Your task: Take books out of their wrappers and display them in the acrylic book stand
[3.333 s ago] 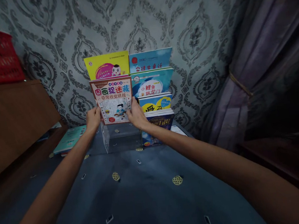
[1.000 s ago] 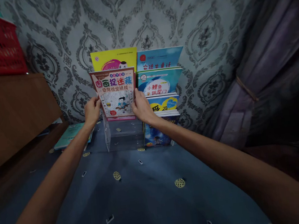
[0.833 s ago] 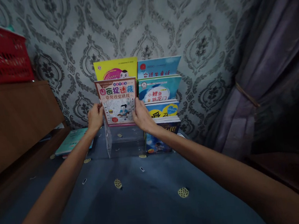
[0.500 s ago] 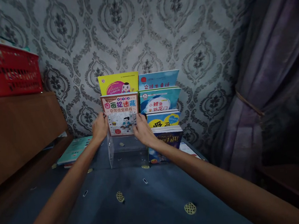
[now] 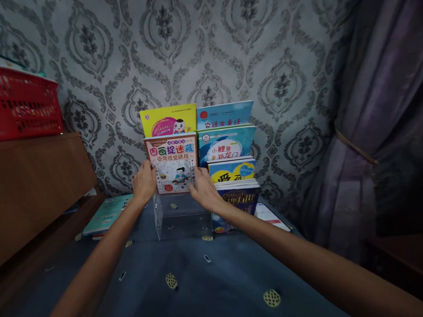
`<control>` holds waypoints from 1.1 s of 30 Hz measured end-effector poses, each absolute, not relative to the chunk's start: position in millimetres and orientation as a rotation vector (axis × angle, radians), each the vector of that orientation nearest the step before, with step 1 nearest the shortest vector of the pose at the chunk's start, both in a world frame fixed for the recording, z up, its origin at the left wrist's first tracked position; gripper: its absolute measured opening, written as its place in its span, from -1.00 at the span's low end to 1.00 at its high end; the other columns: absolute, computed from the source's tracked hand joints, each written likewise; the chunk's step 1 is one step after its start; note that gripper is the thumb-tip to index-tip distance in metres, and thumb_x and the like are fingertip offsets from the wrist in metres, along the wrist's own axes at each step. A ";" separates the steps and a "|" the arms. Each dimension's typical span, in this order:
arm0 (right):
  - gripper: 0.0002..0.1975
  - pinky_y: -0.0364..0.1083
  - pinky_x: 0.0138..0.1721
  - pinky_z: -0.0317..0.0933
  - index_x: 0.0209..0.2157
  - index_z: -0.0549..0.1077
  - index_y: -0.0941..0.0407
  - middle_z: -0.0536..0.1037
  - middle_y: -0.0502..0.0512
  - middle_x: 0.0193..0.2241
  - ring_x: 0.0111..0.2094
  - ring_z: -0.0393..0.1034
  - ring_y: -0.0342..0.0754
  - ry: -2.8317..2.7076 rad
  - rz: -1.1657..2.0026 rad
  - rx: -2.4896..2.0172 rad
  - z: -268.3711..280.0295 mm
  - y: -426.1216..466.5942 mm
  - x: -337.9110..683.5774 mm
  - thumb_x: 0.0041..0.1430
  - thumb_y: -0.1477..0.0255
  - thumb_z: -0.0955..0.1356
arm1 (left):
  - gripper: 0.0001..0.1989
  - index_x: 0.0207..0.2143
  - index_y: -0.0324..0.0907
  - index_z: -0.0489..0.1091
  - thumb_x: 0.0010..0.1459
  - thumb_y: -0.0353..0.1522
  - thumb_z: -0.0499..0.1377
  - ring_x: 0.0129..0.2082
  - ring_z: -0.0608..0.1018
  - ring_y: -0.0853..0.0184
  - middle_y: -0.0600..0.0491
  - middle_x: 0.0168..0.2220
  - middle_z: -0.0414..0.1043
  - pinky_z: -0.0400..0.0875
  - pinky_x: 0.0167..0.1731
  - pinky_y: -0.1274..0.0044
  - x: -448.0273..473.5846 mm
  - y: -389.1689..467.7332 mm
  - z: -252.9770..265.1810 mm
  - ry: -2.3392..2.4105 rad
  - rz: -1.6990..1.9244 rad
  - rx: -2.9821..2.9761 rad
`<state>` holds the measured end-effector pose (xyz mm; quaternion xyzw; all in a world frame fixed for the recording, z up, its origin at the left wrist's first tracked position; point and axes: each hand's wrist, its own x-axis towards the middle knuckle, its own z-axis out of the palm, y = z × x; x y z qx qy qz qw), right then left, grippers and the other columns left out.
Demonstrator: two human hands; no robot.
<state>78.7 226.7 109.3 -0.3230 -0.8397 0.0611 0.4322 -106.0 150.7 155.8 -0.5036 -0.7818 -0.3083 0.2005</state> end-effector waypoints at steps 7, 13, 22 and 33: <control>-0.49 0.13 0.12 0.24 0.17 0.27 0.28 0.38 0.33 -0.08 -0.02 0.30 0.19 -2.125 0.123 -0.881 113.0 224.4 79.7 0.18 0.48 0.26 | -0.82 -0.10 -0.15 0.32 0.35 -0.30 0.00 -0.09 0.57 0.00 -0.21 -0.05 0.51 0.40 -0.19 0.33 -114.3 156.5 152.0 -2.129 -0.954 -1.448; -0.47 0.13 0.15 0.21 0.17 0.23 0.34 0.37 0.37 -0.05 0.01 0.29 0.21 -2.139 0.149 -0.956 121.2 215.7 78.2 0.19 0.44 0.27 | -0.86 -0.22 -0.14 0.32 0.27 -0.29 0.04 -0.09 0.53 0.04 -0.16 -0.16 0.48 0.39 -0.08 0.30 -127.7 166.9 152.0 -1.988 -1.207 -1.518; -0.39 0.09 0.18 0.21 0.25 0.14 0.37 0.38 0.39 0.01 0.08 0.30 0.20 -2.080 0.221 -1.002 126.6 220.2 71.3 0.20 0.45 0.26 | -0.79 -0.18 -0.16 0.31 0.16 -0.27 0.09 -0.20 0.56 0.20 -0.06 -0.18 0.53 0.47 -0.15 0.37 -144.5 183.7 156.0 -1.893 -1.433 -1.642; -0.34 0.15 0.16 0.23 0.31 0.13 0.34 0.40 0.42 0.04 0.09 0.31 0.24 -2.073 0.237 -0.948 111.0 229.8 60.7 0.20 0.46 0.26 | -0.81 -0.18 -0.15 0.31 0.23 -0.24 0.07 -0.24 0.54 0.16 -0.06 -0.25 0.52 0.45 -0.17 0.34 -136.6 176.9 158.6 -1.976 -1.315 -1.574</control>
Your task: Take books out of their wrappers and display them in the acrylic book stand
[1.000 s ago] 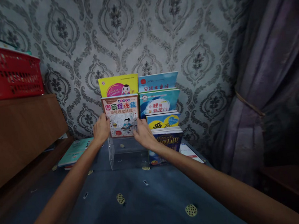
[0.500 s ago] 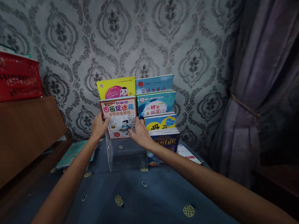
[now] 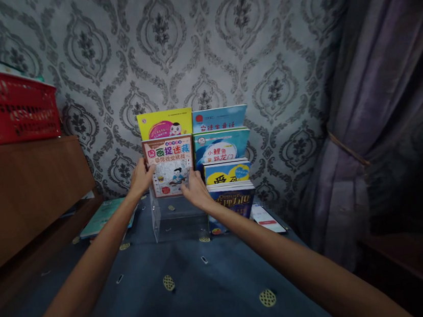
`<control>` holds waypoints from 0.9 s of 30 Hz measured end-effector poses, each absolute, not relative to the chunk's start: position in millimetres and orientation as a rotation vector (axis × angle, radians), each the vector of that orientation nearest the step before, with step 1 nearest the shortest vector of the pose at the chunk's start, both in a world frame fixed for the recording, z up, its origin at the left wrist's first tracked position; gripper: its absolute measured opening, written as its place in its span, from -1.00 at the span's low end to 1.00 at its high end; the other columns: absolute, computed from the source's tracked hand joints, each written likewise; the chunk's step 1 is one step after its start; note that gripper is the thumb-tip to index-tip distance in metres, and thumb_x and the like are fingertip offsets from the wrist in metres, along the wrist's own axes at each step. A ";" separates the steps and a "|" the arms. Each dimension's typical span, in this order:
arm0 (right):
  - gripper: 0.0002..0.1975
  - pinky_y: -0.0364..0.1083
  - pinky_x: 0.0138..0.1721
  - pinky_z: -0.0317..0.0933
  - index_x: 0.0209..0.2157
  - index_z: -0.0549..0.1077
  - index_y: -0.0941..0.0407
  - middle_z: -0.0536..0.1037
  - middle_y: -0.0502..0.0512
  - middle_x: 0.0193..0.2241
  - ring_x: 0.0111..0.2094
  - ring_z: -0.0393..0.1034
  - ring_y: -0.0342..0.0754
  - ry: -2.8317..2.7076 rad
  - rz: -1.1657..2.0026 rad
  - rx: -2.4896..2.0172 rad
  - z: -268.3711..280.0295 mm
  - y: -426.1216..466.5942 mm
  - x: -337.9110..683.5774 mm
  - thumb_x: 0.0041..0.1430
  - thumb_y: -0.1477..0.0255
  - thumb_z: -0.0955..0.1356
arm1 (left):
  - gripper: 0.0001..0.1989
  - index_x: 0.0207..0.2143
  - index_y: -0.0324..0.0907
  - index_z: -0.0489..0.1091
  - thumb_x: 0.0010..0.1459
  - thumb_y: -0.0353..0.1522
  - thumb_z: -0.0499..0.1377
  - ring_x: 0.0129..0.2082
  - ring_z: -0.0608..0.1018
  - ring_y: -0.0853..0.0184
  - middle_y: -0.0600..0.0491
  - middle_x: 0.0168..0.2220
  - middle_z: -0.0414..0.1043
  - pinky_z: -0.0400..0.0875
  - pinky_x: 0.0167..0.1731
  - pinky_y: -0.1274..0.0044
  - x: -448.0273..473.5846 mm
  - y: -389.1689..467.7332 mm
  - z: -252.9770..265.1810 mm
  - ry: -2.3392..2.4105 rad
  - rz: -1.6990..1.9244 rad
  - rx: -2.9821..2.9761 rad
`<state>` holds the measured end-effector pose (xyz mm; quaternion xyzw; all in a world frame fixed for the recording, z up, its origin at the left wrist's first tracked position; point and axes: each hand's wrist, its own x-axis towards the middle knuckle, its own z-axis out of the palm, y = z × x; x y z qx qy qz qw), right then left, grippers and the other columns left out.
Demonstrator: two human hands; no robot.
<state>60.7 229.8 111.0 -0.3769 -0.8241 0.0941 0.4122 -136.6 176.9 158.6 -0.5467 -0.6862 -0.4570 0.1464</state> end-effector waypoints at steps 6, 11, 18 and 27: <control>-0.34 0.13 0.18 0.21 0.29 0.12 0.42 0.38 0.48 0.07 0.11 0.30 0.23 -2.123 0.240 -0.943 110.7 226.0 64.9 0.20 0.45 0.26 | -0.83 -0.18 -0.18 0.31 0.28 -0.29 0.03 -0.04 0.51 0.07 -0.18 -0.12 0.48 0.37 0.02 0.30 -127.3 171.2 159.9 -1.958 -1.181 -1.559; -0.36 0.13 0.10 0.25 0.28 0.14 0.36 0.39 0.45 0.07 0.10 0.30 0.23 -2.136 0.213 -0.953 109.0 224.6 65.1 0.19 0.44 0.26 | -0.83 -0.15 -0.20 0.30 0.30 -0.31 0.01 -0.01 0.51 0.06 -0.21 -0.10 0.46 0.36 0.05 0.29 -125.5 169.2 159.7 -1.955 -1.127 -1.555; -0.35 0.16 0.15 0.22 0.30 0.16 0.25 0.41 0.37 0.08 0.10 0.29 0.22 -2.108 0.221 -0.842 103.8 227.6 64.0 0.17 0.44 0.27 | -0.81 -0.12 -0.18 0.28 0.30 -0.30 0.00 -0.01 0.51 0.06 -0.19 -0.10 0.47 0.38 0.04 0.27 -127.6 168.5 158.2 -1.956 -1.122 -1.568; -0.32 0.19 0.16 0.24 0.33 0.15 0.27 0.40 0.41 0.10 0.14 0.28 0.24 -2.108 0.226 -0.824 101.5 222.9 67.1 0.18 0.43 0.26 | -0.75 -0.06 -0.22 0.27 0.29 -0.30 -0.03 -0.01 0.54 0.06 -0.22 -0.05 0.49 0.41 0.02 0.28 -127.5 162.5 156.3 -1.967 -1.175 -1.626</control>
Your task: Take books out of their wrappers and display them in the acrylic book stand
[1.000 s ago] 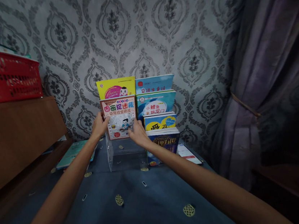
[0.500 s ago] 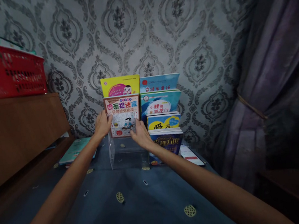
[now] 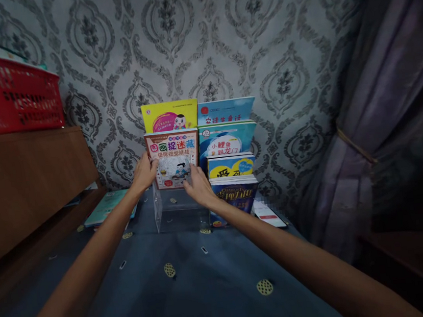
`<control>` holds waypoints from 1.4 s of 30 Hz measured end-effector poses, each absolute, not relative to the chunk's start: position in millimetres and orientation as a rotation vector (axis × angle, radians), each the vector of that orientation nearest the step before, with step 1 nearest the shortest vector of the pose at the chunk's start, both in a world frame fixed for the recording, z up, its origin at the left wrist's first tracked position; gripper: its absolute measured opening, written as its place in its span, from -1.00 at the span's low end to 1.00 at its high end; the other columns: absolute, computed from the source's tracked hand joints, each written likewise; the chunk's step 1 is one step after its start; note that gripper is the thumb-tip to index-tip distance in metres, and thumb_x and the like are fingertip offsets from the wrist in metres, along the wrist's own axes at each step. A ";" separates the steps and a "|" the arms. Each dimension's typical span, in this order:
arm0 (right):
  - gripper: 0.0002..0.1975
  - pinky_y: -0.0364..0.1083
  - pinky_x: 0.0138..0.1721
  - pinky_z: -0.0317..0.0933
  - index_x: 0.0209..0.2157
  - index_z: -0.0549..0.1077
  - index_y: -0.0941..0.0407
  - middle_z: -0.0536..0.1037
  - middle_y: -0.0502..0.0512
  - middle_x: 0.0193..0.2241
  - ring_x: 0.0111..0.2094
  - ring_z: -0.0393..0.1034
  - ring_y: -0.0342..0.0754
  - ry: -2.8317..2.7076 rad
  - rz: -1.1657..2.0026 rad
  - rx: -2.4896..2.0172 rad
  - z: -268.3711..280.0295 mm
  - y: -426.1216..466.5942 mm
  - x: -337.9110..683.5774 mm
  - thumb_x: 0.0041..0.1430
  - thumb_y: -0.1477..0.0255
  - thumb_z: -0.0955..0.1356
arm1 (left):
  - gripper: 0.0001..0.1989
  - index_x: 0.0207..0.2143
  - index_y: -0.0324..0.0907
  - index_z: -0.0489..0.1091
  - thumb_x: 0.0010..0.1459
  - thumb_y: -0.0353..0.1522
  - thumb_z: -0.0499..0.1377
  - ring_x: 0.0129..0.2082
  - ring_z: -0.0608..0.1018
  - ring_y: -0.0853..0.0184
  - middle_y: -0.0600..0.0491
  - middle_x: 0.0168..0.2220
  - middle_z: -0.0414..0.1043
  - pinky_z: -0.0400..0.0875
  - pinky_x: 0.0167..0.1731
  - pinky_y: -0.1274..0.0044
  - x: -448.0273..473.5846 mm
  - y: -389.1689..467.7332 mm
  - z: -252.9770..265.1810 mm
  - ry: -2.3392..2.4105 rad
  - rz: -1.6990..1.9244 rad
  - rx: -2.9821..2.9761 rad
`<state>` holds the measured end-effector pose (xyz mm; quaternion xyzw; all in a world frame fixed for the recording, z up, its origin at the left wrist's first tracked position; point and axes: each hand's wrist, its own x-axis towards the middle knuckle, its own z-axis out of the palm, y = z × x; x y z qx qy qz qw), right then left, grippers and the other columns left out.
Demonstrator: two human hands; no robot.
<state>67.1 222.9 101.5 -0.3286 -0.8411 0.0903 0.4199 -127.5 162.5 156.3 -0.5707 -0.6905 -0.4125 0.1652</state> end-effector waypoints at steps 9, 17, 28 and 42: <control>-0.33 0.19 0.23 0.18 0.31 0.13 0.33 0.37 0.46 0.15 0.20 0.25 0.24 -2.139 0.230 -0.793 97.1 217.2 73.5 0.20 0.40 0.25 | -0.72 -0.01 -0.22 0.28 0.29 -0.31 -0.02 -0.04 0.55 0.08 -0.20 -0.05 0.51 0.42 0.02 0.28 -126.3 156.1 153.7 -1.967 -1.237 -1.666; -0.33 0.21 0.20 0.22 0.32 0.13 0.27 0.40 0.41 0.12 0.15 0.31 0.22 -2.126 0.245 -0.763 86.0 219.6 74.4 0.18 0.43 0.25 | -0.72 -0.03 -0.23 0.28 0.28 -0.29 -0.02 -0.08 0.56 0.06 -0.20 -0.10 0.52 0.43 0.00 0.25 -126.8 154.9 152.2 -1.987 -1.208 -1.646; -0.30 0.17 0.28 0.16 0.36 0.11 0.34 0.36 0.45 0.18 0.23 0.26 0.18 -2.240 0.401 -0.713 66.9 186.9 88.4 0.22 0.43 0.24 | -0.74 -0.04 -0.22 0.28 0.26 -0.32 0.00 -0.07 0.54 0.05 -0.17 -0.14 0.49 0.42 0.02 0.24 -125.8 155.2 150.8 -1.997 -1.217 -1.634; -0.34 0.18 0.20 0.27 0.37 0.17 0.11 0.40 0.30 0.18 0.18 0.35 0.12 -2.272 0.959 -0.654 -76.4 126.8 109.9 0.25 0.40 0.27 | -0.58 0.17 -0.31 0.25 0.36 -0.28 -0.02 0.19 0.43 0.05 -0.29 0.14 0.41 0.31 0.19 0.22 -190.1 92.6 45.1 -2.165 -0.781 -1.449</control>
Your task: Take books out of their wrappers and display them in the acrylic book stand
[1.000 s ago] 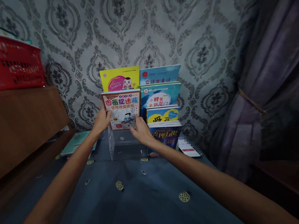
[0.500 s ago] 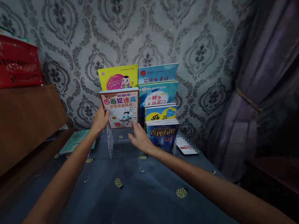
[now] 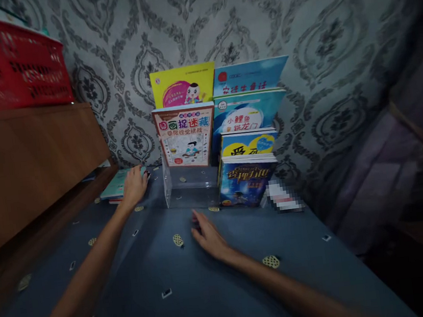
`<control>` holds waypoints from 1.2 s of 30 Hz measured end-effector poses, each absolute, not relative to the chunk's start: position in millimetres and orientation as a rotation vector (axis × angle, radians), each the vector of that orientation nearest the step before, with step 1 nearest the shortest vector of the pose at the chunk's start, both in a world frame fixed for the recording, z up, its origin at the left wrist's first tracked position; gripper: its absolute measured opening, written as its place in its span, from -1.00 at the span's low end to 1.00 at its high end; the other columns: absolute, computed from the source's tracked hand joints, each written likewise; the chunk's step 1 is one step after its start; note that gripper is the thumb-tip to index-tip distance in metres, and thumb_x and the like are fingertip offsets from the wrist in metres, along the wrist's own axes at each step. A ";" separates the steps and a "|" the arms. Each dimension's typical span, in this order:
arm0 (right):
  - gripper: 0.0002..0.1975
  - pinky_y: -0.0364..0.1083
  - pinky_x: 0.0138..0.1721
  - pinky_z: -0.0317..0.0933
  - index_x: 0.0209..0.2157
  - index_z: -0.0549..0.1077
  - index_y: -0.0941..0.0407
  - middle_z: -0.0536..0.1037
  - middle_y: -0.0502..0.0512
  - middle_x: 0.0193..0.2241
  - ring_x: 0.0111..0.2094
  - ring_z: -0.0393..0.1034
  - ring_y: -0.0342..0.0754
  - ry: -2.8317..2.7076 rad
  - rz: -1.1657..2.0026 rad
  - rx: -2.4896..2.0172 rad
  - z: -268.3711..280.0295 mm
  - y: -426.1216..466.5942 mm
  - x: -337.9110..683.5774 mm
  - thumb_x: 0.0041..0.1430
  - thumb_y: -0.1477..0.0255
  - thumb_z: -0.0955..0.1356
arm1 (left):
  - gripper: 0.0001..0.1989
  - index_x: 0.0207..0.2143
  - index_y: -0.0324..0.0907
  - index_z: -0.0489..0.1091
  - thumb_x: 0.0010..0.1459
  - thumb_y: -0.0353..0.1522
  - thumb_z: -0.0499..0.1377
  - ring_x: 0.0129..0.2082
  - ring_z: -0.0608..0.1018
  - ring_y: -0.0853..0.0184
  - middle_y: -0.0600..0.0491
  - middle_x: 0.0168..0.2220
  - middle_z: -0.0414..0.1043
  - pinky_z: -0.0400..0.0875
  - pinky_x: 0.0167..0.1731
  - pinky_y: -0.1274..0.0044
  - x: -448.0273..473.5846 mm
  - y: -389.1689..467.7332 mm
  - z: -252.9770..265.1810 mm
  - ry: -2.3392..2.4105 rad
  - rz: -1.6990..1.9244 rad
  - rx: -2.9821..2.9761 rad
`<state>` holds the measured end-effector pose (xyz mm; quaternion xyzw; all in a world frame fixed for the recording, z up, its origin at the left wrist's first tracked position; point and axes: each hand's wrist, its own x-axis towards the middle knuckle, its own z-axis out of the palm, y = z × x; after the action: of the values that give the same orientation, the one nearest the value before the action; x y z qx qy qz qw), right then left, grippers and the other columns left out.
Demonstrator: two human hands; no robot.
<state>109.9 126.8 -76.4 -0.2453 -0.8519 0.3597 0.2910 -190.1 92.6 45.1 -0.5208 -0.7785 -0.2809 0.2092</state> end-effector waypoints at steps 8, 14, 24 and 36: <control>-0.47 0.19 0.16 0.31 0.26 0.32 0.09 0.49 0.26 0.04 0.05 0.44 0.09 -2.225 1.009 -0.584 -82.2 119.4 115.8 0.26 0.45 0.27 | -0.33 0.31 -0.34 0.16 0.31 -0.08 0.07 0.38 0.21 -0.10 -0.38 0.33 0.22 0.07 0.28 -0.04 -236.5 45.6 -11.9 -2.449 -0.372 -1.329; -0.50 0.15 0.12 0.34 0.24 0.34 0.06 0.48 0.23 0.04 0.06 0.42 0.07 -2.264 0.990 -0.560 -73.4 115.3 119.3 0.27 0.50 0.27 | -0.45 0.31 -0.31 0.21 0.37 -0.22 0.00 0.36 0.25 -0.04 -0.32 0.35 0.22 0.07 0.28 -0.05 -231.7 45.2 -24.0 -2.380 -0.345 -1.265; -0.55 0.16 0.20 0.27 0.22 0.34 0.08 0.46 0.23 0.07 0.14 0.35 0.07 -2.384 0.904 -0.509 -62.7 106.7 120.5 0.33 0.52 0.23 | -0.57 0.23 -0.23 0.31 0.38 -0.32 -0.04 0.28 0.37 -0.03 -0.29 0.28 0.33 0.09 0.23 -0.11 -229.1 43.8 -10.3 -2.376 -0.292 -1.292; -0.59 0.06 0.18 0.33 0.15 0.39 0.13 0.45 0.24 0.07 0.11 0.39 0.03 -2.436 0.874 -0.503 -47.5 101.1 123.7 0.30 0.57 0.23 | -0.60 -0.05 -0.35 0.44 0.41 -0.33 -0.13 -0.05 0.61 -0.03 -0.31 -0.13 0.59 0.31 0.07 0.20 -205.6 28.5 13.5 -2.301 0.120 -1.350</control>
<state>123.7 101.1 -47.5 -0.1846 -0.8946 0.3212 0.2498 -205.6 28.5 13.5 -0.4914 -0.8379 0.0437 0.2334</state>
